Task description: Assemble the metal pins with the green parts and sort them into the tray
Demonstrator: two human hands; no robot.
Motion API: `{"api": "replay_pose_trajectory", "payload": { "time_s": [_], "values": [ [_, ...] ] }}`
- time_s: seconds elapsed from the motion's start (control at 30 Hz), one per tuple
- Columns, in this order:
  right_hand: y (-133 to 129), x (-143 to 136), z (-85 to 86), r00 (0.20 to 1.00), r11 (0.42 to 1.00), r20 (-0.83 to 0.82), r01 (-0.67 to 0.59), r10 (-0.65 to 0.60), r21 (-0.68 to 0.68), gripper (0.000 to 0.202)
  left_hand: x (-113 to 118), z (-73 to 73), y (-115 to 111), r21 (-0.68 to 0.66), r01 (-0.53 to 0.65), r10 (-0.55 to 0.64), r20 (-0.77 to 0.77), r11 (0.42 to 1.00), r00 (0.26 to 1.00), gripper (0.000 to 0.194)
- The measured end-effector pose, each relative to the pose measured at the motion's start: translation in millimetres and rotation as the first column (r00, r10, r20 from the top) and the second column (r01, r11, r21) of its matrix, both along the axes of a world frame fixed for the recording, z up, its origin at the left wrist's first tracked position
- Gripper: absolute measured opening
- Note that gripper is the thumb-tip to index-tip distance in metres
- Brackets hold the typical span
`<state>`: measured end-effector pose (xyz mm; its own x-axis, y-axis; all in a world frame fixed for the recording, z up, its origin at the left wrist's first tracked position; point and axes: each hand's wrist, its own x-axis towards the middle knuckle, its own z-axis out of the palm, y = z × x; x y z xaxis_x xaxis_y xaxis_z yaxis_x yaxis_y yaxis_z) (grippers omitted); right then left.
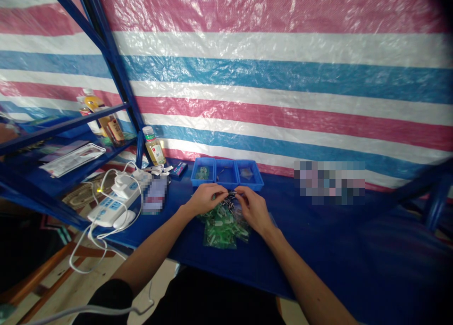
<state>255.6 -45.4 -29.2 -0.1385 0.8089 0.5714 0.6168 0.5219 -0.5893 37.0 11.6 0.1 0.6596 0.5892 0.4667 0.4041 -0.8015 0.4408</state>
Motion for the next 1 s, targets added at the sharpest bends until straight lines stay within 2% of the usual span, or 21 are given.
{"api": "replay_pose_trajectory", "payload": {
  "time_s": [0.3,0.47,1.0],
  "values": [
    [1.6,1.9,-0.9,0.999,0.999,0.002,0.045,-0.045,0.011,0.019,0.8,0.3,-0.6,0.003,0.004,-0.004,0.004,1.000,1.000,0.027],
    [1.3,0.5,-0.3,1.000,1.000,-0.005,0.004,-0.004,0.006,0.014,0.6,0.3,-0.4,0.002,0.002,-0.002,0.010,1.000,1.000,0.027],
    [1.6,0.0,0.1,0.998,0.999,0.053,0.046,-0.046,0.005,0.026,0.2,0.3,-0.6,0.008,0.005,-0.005,0.007,1.000,1.000,0.028]
  ]
}}
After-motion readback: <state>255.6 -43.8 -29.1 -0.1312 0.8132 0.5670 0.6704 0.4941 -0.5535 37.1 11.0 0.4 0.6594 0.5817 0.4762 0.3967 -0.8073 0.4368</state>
